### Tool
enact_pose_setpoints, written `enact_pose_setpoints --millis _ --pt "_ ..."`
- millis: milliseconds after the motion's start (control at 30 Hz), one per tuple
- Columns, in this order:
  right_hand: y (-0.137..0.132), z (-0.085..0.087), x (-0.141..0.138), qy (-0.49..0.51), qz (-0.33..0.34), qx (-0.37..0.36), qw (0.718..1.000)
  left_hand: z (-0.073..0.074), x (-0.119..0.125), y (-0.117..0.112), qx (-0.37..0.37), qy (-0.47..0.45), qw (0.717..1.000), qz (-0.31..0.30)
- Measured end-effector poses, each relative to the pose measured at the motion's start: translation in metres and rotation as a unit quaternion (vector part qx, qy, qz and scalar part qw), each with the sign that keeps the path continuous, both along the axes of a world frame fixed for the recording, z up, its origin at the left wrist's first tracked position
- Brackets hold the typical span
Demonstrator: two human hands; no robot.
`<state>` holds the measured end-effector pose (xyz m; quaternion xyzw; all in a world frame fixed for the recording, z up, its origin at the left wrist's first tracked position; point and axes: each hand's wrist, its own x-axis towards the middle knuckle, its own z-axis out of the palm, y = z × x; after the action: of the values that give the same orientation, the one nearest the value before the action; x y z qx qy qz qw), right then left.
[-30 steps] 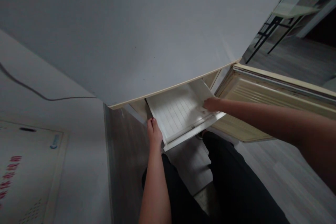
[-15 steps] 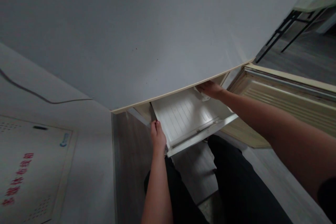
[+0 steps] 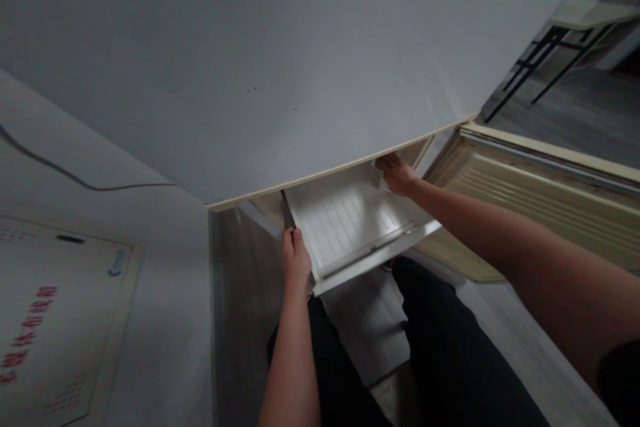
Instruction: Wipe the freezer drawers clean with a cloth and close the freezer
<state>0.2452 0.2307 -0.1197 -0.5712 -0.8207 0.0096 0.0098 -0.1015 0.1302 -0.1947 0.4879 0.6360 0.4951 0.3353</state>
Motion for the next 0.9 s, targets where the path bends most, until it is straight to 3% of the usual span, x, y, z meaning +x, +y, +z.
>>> enact_pose_setpoints --millis 100,333,433,500,600,700,800,900 --pt "-0.017 0.004 0.011 0.0 0.012 -0.011 1.0 0.001 -0.002 0.001 -0.001 -0.002 1.0 -0.004" --pt "-0.092 0.019 0.069 -0.027 0.097 -0.092 0.991 -0.002 -0.02 -0.011 -0.02 0.004 0.998 -0.062" --pt "-0.108 0.028 0.081 -0.003 0.071 -0.121 0.99 -0.007 -0.033 -0.02 -0.039 -0.013 0.996 -0.082" --pt "-0.115 0.035 0.075 0.037 0.001 -0.125 0.991 -0.012 -0.04 -0.024 -0.054 -0.033 0.993 -0.1" --pt "-0.131 0.042 0.03 0.188 -0.127 -0.076 0.971 -0.018 -0.044 -0.026 -0.064 -0.059 0.989 -0.124" --pt "-0.156 0.041 -0.055 0.345 -0.198 0.018 0.917 -0.016 -0.038 -0.023 -0.064 -0.097 0.987 -0.111" --pt "-0.178 0.029 -0.155 0.426 -0.12 0.011 0.897 -0.007 -0.032 -0.021 -0.08 -0.207 0.973 -0.068" --pt "-0.184 0.016 -0.231 0.349 0.006 -0.17 0.921 0.004 -0.037 -0.022 -0.1 -0.353 0.93 -0.016"
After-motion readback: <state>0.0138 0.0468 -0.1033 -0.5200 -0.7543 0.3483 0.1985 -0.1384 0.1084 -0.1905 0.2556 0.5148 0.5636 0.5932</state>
